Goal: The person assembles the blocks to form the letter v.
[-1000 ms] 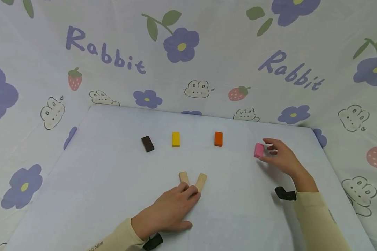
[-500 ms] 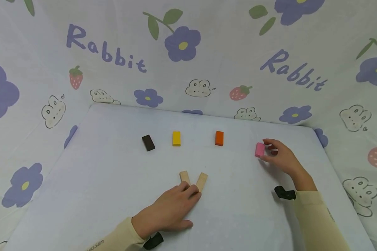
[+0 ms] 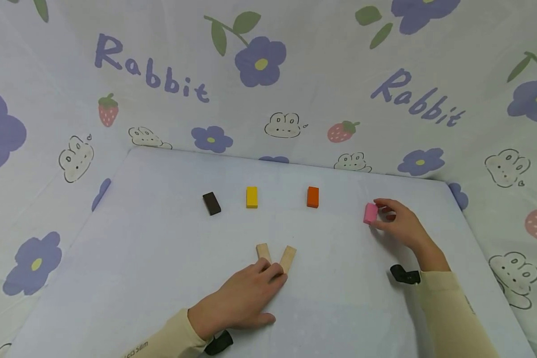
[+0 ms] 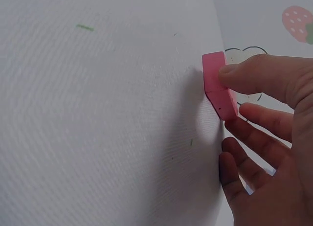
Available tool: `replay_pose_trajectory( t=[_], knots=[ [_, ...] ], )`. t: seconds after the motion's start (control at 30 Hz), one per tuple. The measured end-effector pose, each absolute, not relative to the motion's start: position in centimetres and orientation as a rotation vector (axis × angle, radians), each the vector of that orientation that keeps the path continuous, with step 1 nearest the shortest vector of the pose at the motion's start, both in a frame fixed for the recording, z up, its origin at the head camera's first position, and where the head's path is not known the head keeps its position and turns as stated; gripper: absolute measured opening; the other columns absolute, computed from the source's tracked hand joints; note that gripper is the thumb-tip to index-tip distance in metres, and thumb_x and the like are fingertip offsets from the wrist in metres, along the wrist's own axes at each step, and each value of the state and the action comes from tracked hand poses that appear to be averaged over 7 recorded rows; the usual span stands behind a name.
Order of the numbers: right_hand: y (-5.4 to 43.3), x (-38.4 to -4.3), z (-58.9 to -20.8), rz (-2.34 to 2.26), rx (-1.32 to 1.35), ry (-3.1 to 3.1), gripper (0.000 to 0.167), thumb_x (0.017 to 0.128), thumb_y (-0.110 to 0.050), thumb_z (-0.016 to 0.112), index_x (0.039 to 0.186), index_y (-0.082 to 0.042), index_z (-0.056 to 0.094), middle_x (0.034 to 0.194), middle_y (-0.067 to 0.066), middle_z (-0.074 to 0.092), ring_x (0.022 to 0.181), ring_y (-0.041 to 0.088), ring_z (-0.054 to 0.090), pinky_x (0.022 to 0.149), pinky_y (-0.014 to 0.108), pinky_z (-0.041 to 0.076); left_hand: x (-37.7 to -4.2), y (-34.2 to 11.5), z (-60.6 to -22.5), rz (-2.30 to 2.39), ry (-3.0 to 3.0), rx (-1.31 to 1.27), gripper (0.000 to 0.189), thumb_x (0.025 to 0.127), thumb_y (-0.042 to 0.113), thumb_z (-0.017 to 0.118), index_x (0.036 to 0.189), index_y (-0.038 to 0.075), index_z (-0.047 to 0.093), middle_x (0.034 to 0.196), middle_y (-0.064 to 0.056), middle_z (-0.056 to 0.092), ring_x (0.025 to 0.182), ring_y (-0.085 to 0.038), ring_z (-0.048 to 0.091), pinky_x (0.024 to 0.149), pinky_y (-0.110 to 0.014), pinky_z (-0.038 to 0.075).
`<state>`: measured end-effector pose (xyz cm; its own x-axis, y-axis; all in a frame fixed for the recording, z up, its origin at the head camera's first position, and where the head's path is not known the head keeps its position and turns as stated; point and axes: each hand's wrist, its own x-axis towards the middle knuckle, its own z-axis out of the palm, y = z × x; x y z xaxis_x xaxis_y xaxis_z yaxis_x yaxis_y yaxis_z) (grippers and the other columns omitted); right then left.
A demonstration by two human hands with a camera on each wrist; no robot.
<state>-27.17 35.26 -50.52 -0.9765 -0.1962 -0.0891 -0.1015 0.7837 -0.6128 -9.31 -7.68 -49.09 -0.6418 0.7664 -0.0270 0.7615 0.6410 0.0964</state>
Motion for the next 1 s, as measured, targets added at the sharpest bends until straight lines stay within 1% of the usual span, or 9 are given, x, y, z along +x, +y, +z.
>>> replay_pose_trajectory(
  t=[0.23, 0.6, 1.0],
  knots=[
    [35.29, -27.35, -50.77, -0.997, -0.235, 2.831, 0.069, 0.099, -0.018, 0.079, 0.158, 0.002, 0.048, 0.151, 0.029, 0.052, 0.137, 0.048, 0.05, 0.116, 0.064, 0.04, -9.36, -7.67, -49.04, 0.111, 2.779, 1.281, 0.076, 0.093, 0.054, 0.083, 0.151, 0.011, 0.061, 0.144, 0.0, 0.054, 0.118, -0.018, 0.048, 0.101, -0.028, 0.048],
    [35.19, -27.18, -51.15, -0.977, -0.211, 2.849, 0.065, 0.099, -0.018, 0.078, 0.154, 0.003, 0.051, 0.149, 0.029, 0.053, 0.133, 0.05, 0.053, 0.114, 0.065, 0.042, -9.35, -7.58, -49.07, 0.112, 2.772, 1.273, 0.076, 0.094, 0.054, 0.082, 0.152, 0.011, 0.06, 0.145, 0.0, 0.054, 0.119, -0.017, 0.048, 0.102, -0.028, 0.047],
    [34.86, -26.67, -50.94, -0.992, -0.151, 2.871, 0.068, 0.099, -0.023, 0.079, 0.155, 0.004, 0.05, 0.15, 0.03, 0.052, 0.13, 0.05, 0.053, 0.11, 0.067, 0.044, -9.26, -7.67, -49.22, 0.098, 2.792, 1.301, 0.075, 0.095, 0.054, 0.082, 0.152, 0.011, 0.061, 0.144, 0.0, 0.054, 0.118, -0.018, 0.048, 0.102, -0.028, 0.046]
  ],
)
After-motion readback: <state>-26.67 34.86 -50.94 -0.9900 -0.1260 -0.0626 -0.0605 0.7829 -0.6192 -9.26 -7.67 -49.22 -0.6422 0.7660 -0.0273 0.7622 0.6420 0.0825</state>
